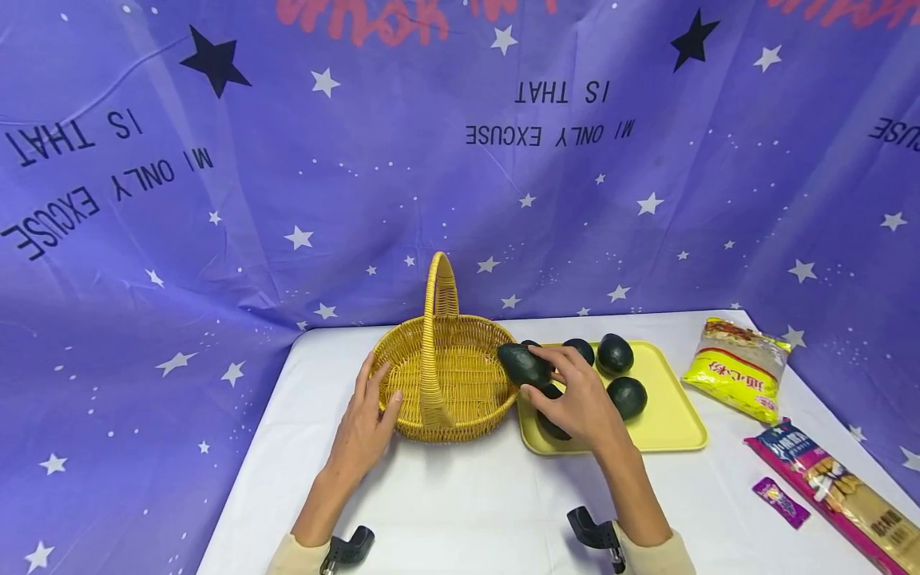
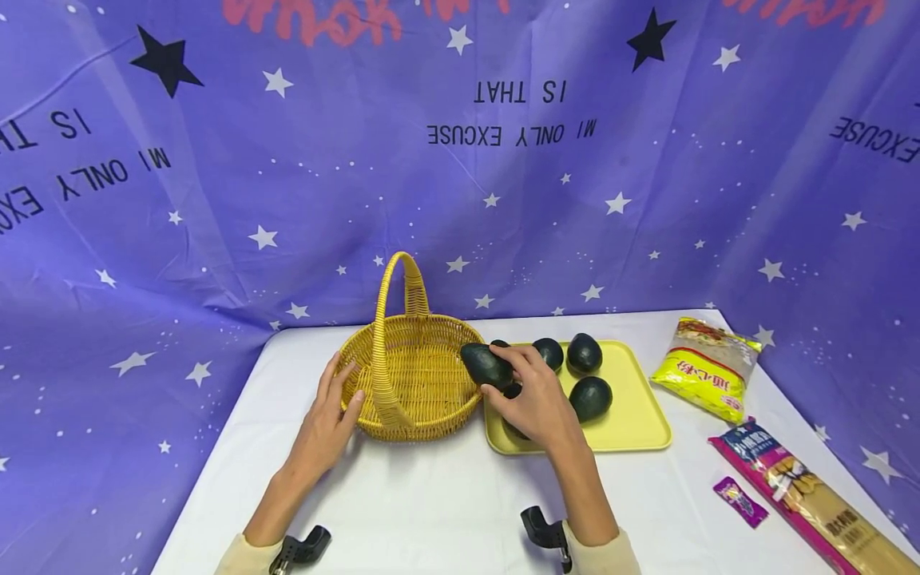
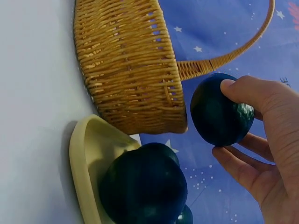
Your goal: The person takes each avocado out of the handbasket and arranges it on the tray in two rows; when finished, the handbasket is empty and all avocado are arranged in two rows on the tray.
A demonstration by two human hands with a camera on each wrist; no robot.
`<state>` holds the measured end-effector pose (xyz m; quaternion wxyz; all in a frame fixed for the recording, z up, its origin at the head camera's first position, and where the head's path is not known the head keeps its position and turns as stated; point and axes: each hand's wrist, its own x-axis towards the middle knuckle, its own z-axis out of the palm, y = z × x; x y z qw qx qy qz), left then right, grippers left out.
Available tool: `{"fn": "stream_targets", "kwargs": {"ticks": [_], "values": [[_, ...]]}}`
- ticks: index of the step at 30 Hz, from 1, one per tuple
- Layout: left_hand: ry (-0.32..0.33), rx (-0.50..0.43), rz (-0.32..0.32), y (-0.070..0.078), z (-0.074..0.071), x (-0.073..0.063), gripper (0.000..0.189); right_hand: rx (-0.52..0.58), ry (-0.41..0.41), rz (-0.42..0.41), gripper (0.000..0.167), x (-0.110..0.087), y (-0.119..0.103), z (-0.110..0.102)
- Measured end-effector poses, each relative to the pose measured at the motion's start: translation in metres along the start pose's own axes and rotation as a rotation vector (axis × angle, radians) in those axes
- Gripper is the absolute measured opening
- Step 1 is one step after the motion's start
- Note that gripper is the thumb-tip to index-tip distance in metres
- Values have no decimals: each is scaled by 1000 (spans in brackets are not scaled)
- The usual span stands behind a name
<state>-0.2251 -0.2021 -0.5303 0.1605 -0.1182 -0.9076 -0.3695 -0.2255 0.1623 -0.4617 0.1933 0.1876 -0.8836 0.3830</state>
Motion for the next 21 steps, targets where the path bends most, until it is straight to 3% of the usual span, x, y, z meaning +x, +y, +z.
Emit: {"fn": "stream_targets", "kwargs": {"ticks": [21], "values": [[-13, -7, -6, -1, 0, 0, 64, -44, 102, -31, 62, -14, 19, -20]]}}
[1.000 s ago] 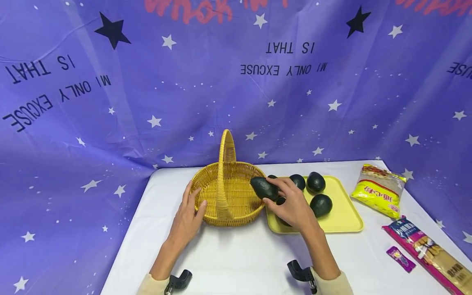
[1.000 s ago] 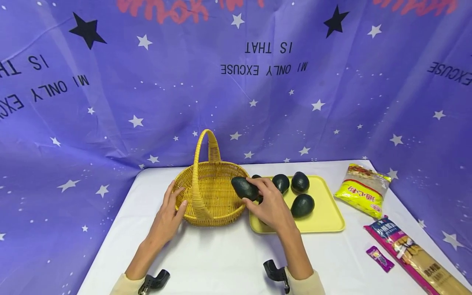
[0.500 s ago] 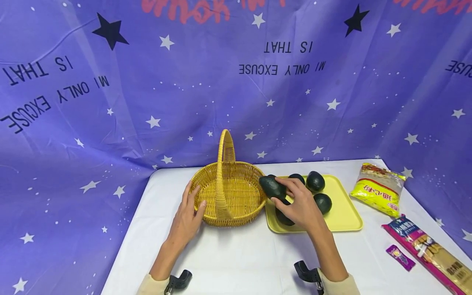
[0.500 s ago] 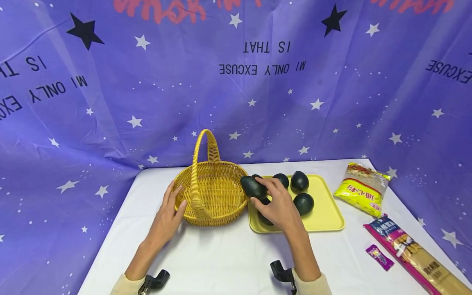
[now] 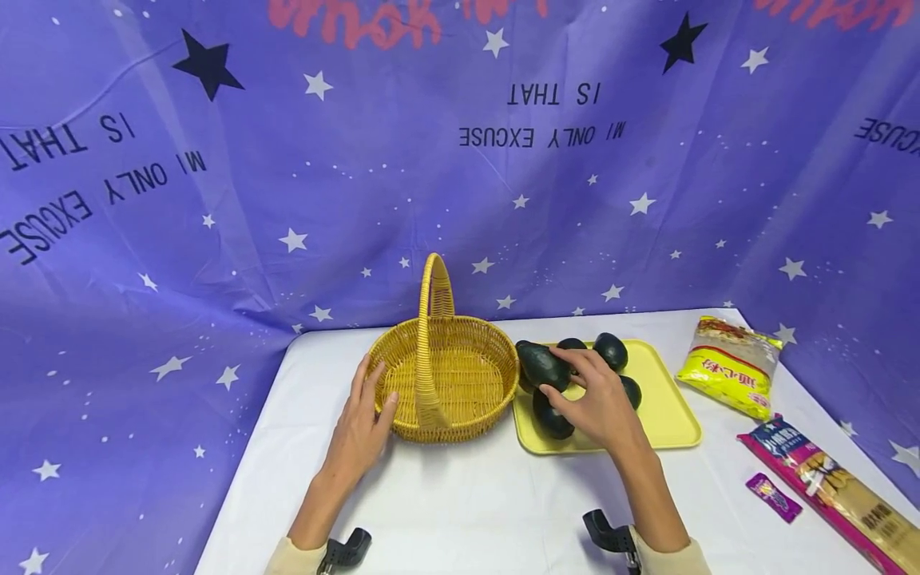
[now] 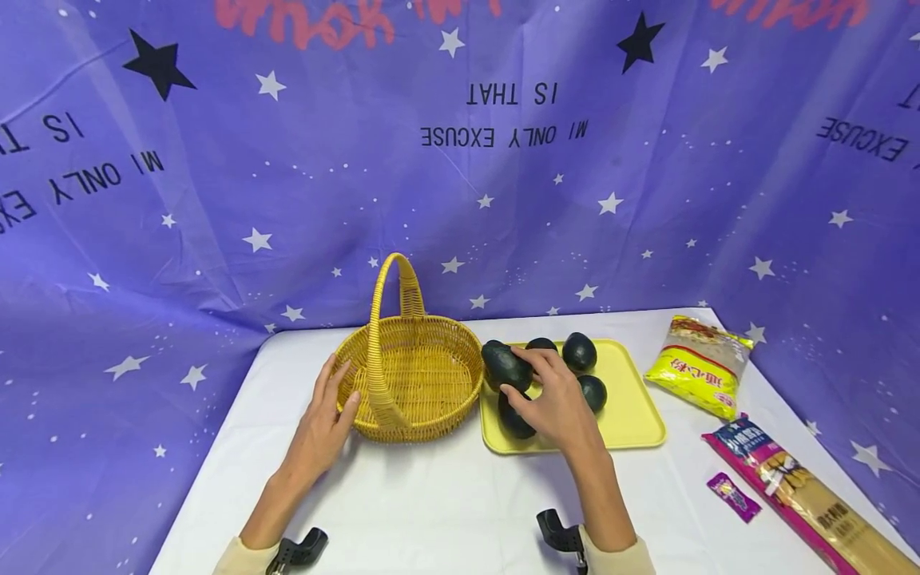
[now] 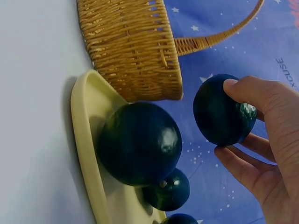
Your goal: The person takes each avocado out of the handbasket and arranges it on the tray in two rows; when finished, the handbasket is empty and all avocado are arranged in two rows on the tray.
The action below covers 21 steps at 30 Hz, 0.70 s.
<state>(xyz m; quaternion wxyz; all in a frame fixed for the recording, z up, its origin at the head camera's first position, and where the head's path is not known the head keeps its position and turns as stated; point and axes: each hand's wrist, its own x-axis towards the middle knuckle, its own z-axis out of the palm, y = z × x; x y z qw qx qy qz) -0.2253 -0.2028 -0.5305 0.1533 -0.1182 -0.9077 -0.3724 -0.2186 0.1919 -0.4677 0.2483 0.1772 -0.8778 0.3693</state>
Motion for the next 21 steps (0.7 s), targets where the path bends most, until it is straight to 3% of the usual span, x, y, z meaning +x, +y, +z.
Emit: {"fn": "stream_targets", "kwargs": {"ticks": [21], "values": [[5, 2, 10, -1, -1, 0, 64, -37, 28, 89, 61, -15, 18, -21]]}}
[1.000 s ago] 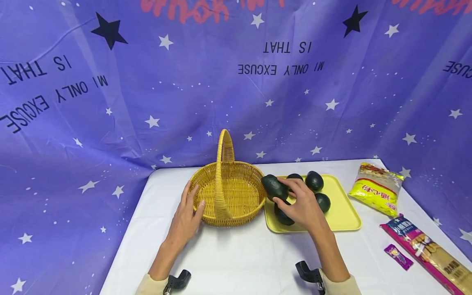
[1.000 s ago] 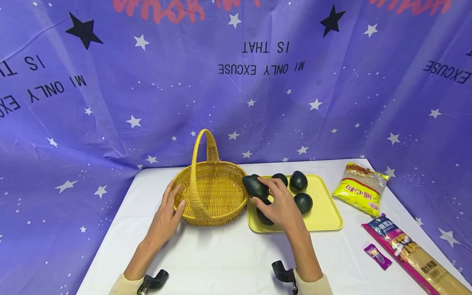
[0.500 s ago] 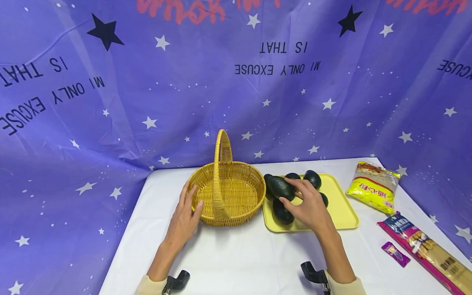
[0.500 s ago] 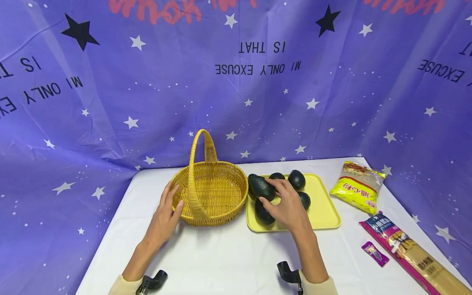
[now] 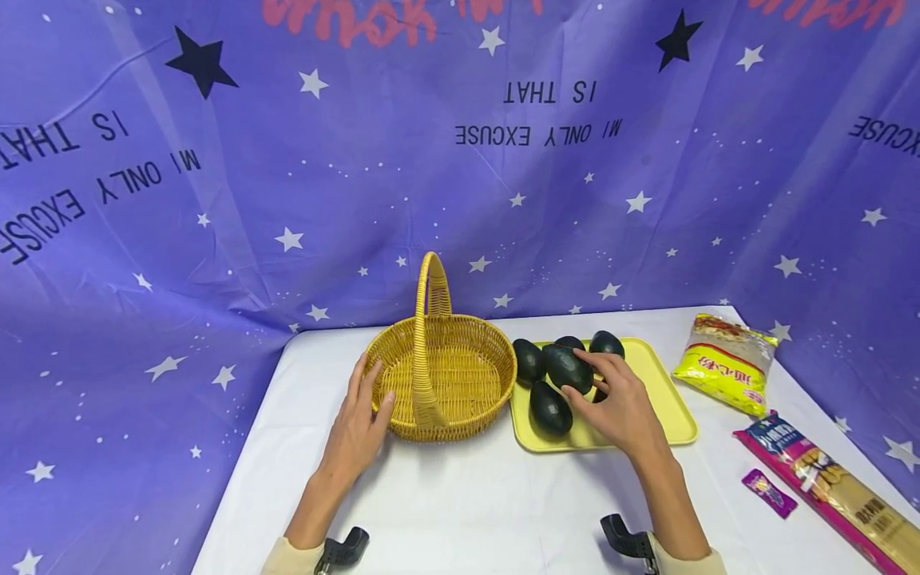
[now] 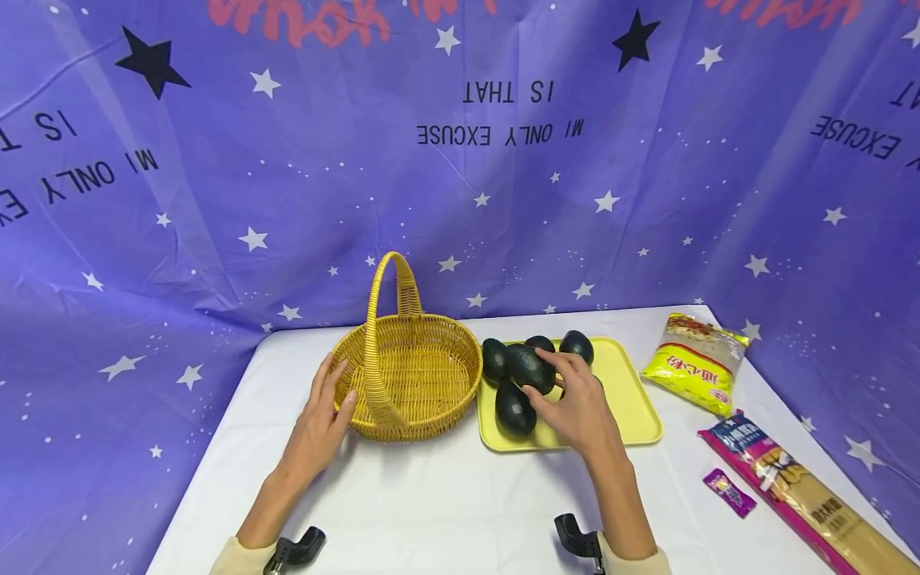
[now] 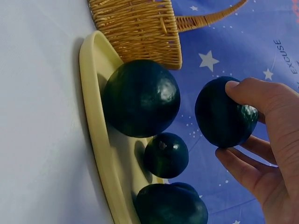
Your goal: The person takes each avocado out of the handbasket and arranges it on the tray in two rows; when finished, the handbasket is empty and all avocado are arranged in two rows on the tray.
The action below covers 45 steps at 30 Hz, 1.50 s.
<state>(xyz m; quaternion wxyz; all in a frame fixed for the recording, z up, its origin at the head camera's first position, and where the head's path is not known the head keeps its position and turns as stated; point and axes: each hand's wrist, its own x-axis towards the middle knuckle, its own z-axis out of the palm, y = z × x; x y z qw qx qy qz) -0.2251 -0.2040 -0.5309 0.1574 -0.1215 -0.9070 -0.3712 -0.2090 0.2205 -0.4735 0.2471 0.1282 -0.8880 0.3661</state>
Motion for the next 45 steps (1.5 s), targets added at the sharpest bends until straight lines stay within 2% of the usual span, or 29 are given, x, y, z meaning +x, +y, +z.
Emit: {"fn": "stream_targets", "kwargs": {"ticks": [9, 27, 45], "values": [[-2, 0, -2, -1, 0, 0, 64, -6, 12, 18, 63, -5, 6, -7], [6, -8, 0, 1, 0, 0, 63, -72, 93, 25, 63, -12, 22, -23], [6, -1, 5, -1, 2, 1, 62, -90, 102, 75, 60, -21, 33, -37]]}}
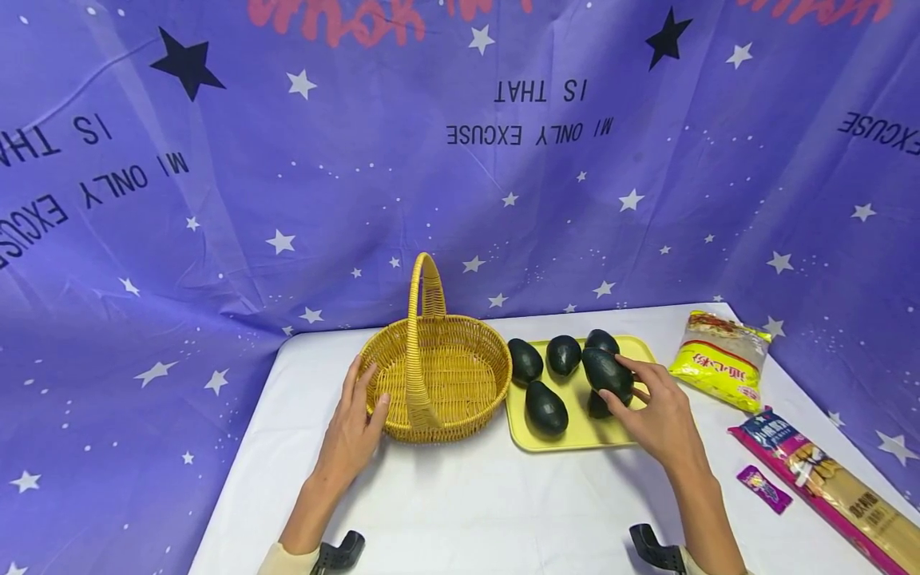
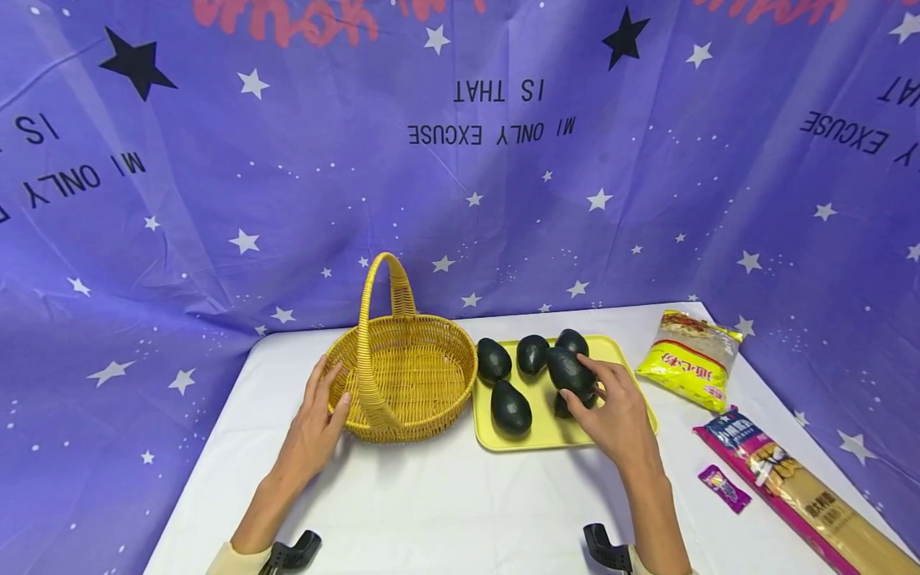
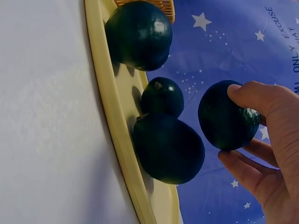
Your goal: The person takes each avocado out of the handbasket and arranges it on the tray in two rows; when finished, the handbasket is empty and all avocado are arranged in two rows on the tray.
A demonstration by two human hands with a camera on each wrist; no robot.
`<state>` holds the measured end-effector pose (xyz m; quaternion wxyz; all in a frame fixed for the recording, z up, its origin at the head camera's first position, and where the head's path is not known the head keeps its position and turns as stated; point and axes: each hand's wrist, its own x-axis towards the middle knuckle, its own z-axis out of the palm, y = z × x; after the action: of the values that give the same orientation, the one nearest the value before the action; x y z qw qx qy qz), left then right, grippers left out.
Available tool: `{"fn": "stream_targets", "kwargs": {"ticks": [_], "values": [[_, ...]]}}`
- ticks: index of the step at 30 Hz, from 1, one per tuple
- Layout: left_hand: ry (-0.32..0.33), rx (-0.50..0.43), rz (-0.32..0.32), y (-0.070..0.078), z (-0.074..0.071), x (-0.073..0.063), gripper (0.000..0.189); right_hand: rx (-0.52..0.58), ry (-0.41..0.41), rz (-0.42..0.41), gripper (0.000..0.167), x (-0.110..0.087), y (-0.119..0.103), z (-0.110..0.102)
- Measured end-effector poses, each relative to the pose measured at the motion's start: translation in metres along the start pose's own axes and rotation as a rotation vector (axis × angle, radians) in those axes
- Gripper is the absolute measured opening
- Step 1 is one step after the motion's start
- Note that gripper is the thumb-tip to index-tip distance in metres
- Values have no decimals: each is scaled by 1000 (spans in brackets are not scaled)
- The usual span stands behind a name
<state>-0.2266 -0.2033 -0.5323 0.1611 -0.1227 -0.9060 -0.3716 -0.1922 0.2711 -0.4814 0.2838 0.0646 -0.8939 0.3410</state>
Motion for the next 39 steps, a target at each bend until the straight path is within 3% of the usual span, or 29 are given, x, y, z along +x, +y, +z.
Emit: {"fn": "stream_targets", "kwargs": {"ticks": [22, 39], "values": [[-4, -9, -19, -1, 1, 0, 62, -14, 56, 39, 60, -8, 14, -11], [16, -10, 4, -1, 3, 0, 61, -38, 94, 83, 64, -19, 27, -24]]}}
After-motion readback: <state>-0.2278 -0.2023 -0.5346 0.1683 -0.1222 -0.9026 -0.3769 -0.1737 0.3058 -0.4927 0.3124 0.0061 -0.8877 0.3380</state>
